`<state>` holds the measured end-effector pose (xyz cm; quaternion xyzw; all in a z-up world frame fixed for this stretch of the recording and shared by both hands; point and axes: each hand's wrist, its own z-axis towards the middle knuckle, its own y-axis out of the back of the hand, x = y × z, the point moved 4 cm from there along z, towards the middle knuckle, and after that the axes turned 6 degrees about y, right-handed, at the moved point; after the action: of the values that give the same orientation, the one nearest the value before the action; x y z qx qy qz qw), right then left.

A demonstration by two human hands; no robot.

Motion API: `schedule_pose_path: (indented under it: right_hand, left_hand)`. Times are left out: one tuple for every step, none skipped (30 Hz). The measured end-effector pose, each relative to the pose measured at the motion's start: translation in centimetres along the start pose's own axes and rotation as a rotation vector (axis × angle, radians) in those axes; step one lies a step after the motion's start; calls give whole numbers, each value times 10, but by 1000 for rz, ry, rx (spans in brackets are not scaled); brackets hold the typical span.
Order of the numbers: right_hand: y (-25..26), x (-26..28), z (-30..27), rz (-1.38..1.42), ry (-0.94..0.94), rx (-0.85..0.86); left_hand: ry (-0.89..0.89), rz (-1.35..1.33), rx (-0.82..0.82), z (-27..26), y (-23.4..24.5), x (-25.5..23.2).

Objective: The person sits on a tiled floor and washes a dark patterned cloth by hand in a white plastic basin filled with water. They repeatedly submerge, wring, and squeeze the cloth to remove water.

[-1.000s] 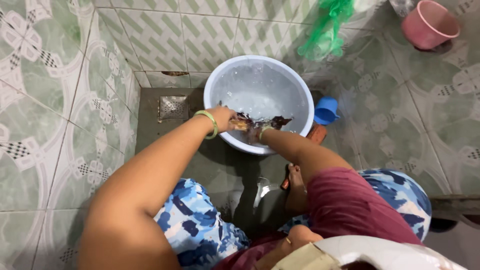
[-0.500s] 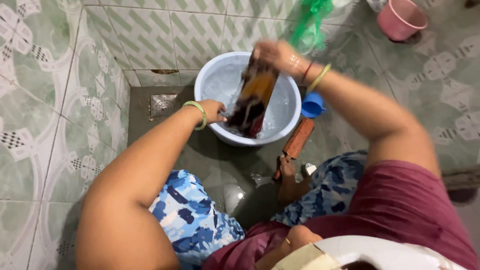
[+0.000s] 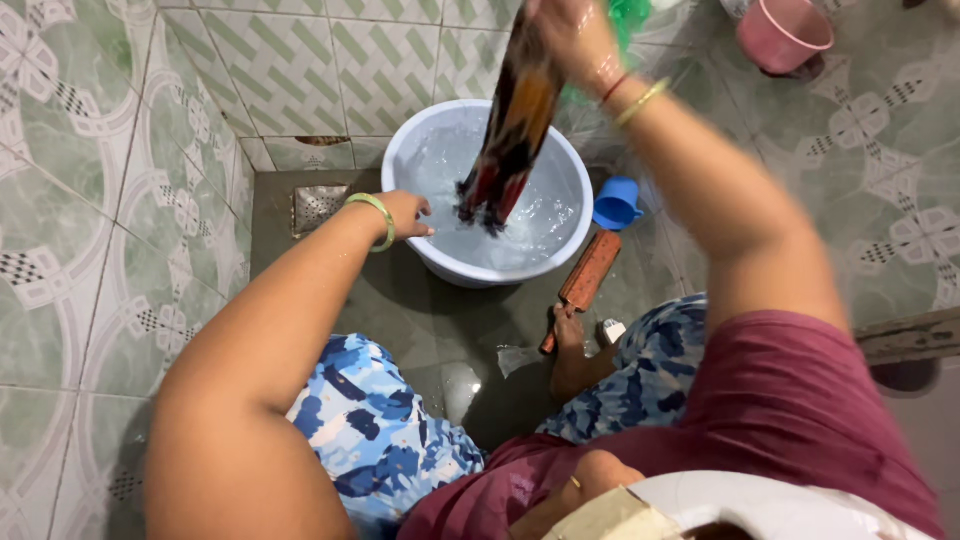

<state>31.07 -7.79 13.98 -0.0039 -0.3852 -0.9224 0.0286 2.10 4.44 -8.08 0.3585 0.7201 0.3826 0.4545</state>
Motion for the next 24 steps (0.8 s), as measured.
schedule_pose_path:
  right_hand:
    - [-30, 5, -25, 76, -55, 75]
    - [-66, 15, -55, 167, -145, 164]
    - [-102, 24, -87, 273, -302, 271]
    - [-132, 33, -112, 266, -293, 389]
    - [-159, 42, -137, 211, -336, 415]
    - [-188, 44, -165, 155, -456, 645]
    - [-209, 47, -187, 359, -579, 675]
    - [-229, 51, -204, 318, -520, 781]
    - [-247, 55, -218, 276, -459, 886]
    - [-262, 61, -235, 250, -429, 976]
    - [-272, 65, -250, 233, -407, 1058]
    - [-278, 69, -265, 213, -385, 1135]
    - [-281, 72, -277, 200, -373, 1186]
    - [-283, 75, -287, 192, -369, 1219]
    - [-283, 79, -293, 186, -359, 1244]
    - [-282, 78, -296, 179, -355, 1256]
    - [-280, 78, -296, 170, -347, 1263]
    - [-277, 78, -295, 167, -332, 1263]
    - [-273, 77, -292, 161, -318, 1250]
    - [-268, 77, -286, 169, -306, 1224]
    - [-261, 76, -277, 178, -319, 1186]
    - [-248, 75, -269, 196, -342, 1137]
    - [-234, 69, -256, 212, -399, 1093]
    - [-214, 64, -236, 220, -331, 1045]
  left_hand:
    - [-3, 15, 14, 2, -5, 1]
    - [-3, 33, 24, 4, -6, 2]
    - [-2, 52, 34, 5, -6, 4]
    - [14, 47, 53, 4, -7, 6]
    - [31, 42, 73, 5, -9, 6]
    - [47, 37, 91, 6, -10, 5]
    - [50, 16, 101, 7, -11, 3]
    - [55, -5, 112, 8, -13, 3]
    - [59, -26, 122, 9, -14, 4]
    - [40, -28, 117, 12, -16, 6]
    - [22, -31, 111, 16, -18, 7]
    - [1, -32, 108, 20, -22, 8]
    - [2, -30, 103, 24, -25, 10]
    - [1, -27, 100, 28, -27, 12]
    - [0, -23, 96, 29, -29, 14]
    - [-2, -16, 109, 31, -30, 15]
    - [-4, -9, 121, 31, -30, 14]
    - [-8, -4, 132, 32, -30, 11]
    - [-8, -3, 128, 32, -28, 8]
    - [-8, -2, 128, 31, -26, 5]
    - [-8, -1, 127, 28, -23, 3]
    - [-5, 3, 120, 26, -20, 2]
    - [-2, 6, 112, 23, -15, 0]
    - [-4, 12, 104, 21, -11, -2]
